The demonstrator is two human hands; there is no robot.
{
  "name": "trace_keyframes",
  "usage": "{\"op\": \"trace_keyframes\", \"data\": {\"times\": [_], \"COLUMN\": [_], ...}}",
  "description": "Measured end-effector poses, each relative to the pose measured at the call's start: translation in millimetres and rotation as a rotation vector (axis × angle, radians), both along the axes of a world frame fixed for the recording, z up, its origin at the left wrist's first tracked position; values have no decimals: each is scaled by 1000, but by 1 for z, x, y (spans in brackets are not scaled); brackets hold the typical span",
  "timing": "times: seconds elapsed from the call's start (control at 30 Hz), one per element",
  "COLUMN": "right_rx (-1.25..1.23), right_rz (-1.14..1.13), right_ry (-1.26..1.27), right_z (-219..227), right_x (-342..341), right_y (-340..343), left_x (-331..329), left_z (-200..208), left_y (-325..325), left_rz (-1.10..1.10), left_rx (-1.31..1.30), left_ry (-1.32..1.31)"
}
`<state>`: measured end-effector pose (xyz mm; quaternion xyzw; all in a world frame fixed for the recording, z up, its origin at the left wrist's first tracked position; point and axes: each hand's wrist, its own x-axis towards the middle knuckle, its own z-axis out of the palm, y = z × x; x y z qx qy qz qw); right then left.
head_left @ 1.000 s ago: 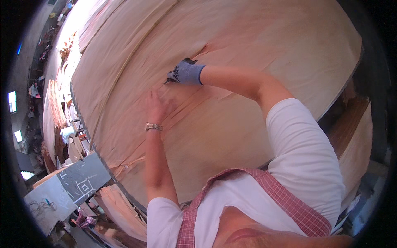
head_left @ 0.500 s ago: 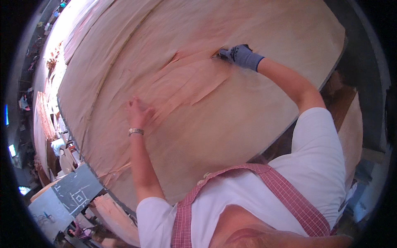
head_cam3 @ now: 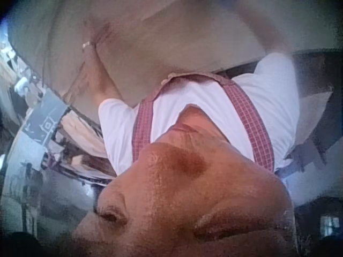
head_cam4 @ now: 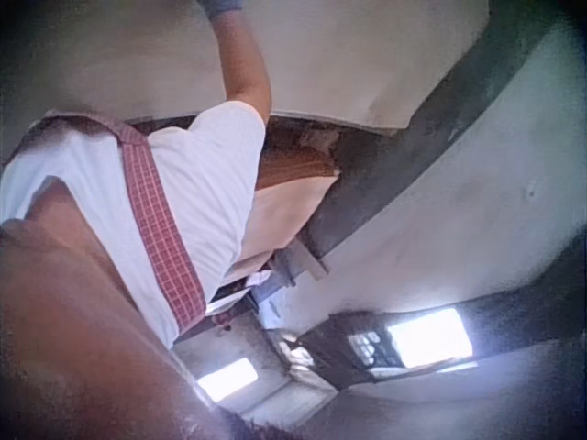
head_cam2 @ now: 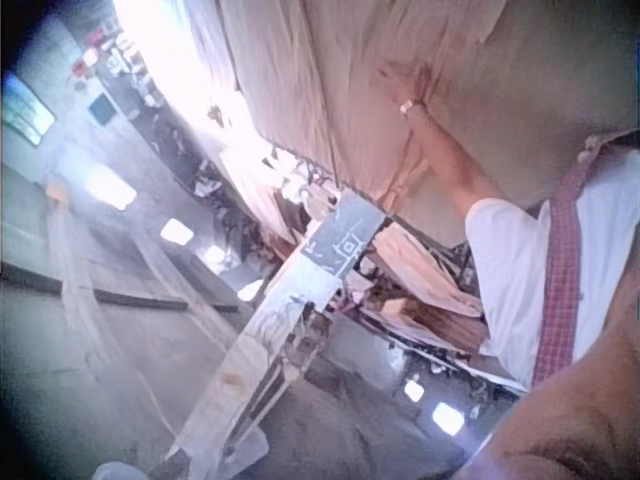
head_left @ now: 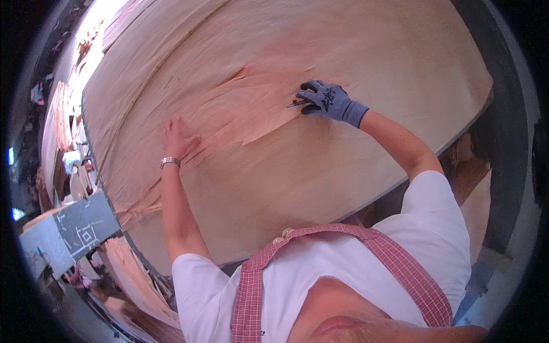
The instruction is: The person processes wood veneer sheets by hand using a small utility blade and adhesive tape. They trim excess edges from the sheets, apply small pieces of white tape to secure joints or repairs, and flip and stack the finished sheets on an industrial processing table.
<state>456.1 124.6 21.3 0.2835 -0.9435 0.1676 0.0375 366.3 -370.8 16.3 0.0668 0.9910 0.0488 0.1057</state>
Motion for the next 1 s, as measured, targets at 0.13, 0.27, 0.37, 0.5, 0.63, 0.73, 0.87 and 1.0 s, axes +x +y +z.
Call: {"op": "trace_keyframes", "data": {"times": [0.13,0.27,0.37,0.5,0.63,0.73,0.87,1.0], "right_rx": [53,64,-29,3,1,-14,-267,-391], "right_rz": [75,116,167,149,175,60,125,-42], "right_ry": [-74,-202,-319,-446,-426,-333,-385,-1025], "right_z": [-6,19,39,62,64,63,49,28], "right_x": [-13,-20,-35,-84,-182,-222,-224,-198], "right_y": [16,13,6,2,-33,-53,-94,-122], "left_x": [34,100,100,49,-39,-89,-100,-81], "left_z": [14,28,13,22,13,14,-9,11], "left_y": [94,174,169,144,108,100,86,120], "left_rz": [-212,-485,-410,-50,102,44,78,77], "left_rx": [43,284,359,402,752,607,517,145], "left_ry": [-62,301,370,-112,-232,-302,-380,71]}}
